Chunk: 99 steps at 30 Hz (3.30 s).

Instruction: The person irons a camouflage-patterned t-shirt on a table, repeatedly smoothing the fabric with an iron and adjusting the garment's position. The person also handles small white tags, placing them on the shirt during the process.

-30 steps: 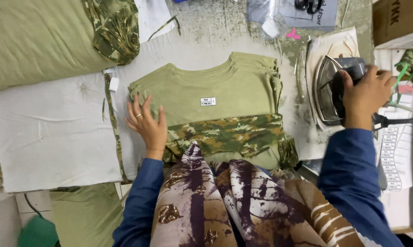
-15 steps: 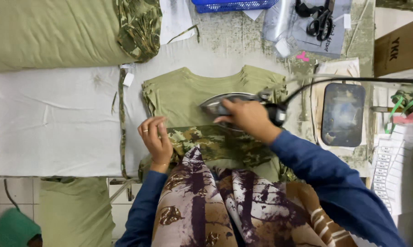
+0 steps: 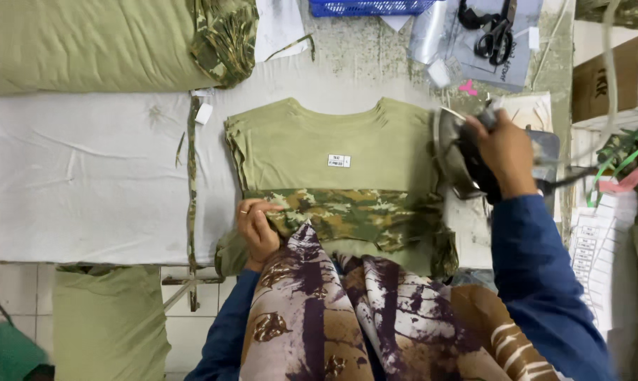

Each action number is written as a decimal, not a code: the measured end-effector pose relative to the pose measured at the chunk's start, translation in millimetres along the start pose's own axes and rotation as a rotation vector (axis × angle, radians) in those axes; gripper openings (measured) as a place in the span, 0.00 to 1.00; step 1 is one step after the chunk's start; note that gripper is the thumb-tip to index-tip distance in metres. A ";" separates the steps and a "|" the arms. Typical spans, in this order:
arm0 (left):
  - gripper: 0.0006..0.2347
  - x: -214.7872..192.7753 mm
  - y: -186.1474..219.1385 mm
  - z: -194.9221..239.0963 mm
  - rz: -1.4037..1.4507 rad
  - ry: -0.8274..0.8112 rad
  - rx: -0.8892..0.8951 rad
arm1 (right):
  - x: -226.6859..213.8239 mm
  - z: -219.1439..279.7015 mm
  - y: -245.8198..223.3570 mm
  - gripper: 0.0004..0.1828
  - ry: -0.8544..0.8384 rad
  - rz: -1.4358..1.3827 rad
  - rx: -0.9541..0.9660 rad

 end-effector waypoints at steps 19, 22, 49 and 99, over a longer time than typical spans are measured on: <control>0.10 89.8 54.4 1.8 -0.186 -0.844 0.096 | 116.7 151.8 -140.5 0.13 -0.703 -0.300 -0.531; 0.19 118.1 30.9 24.1 -0.423 -0.968 0.154 | 117.8 141.4 -135.5 0.15 -0.777 -0.630 -0.424; 0.11 109.7 -75.6 -97.9 -0.844 -0.462 -0.010 | 97.2 20.6 -109.9 0.10 0.266 -0.140 -0.449; 0.22 140.3 25.6 -36.6 0.171 -0.799 -0.520 | 73.4 102.2 -173.7 0.23 -0.504 -1.459 0.034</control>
Point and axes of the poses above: each hand's wrist, its own z-axis away from the middle knuckle, its own x-axis out of the palm, y = z × x, the point moved 5 cm from there along -z, towards the middle knuckle, and after that the axes turned 10 degrees about -z, right-handed, at the moved point
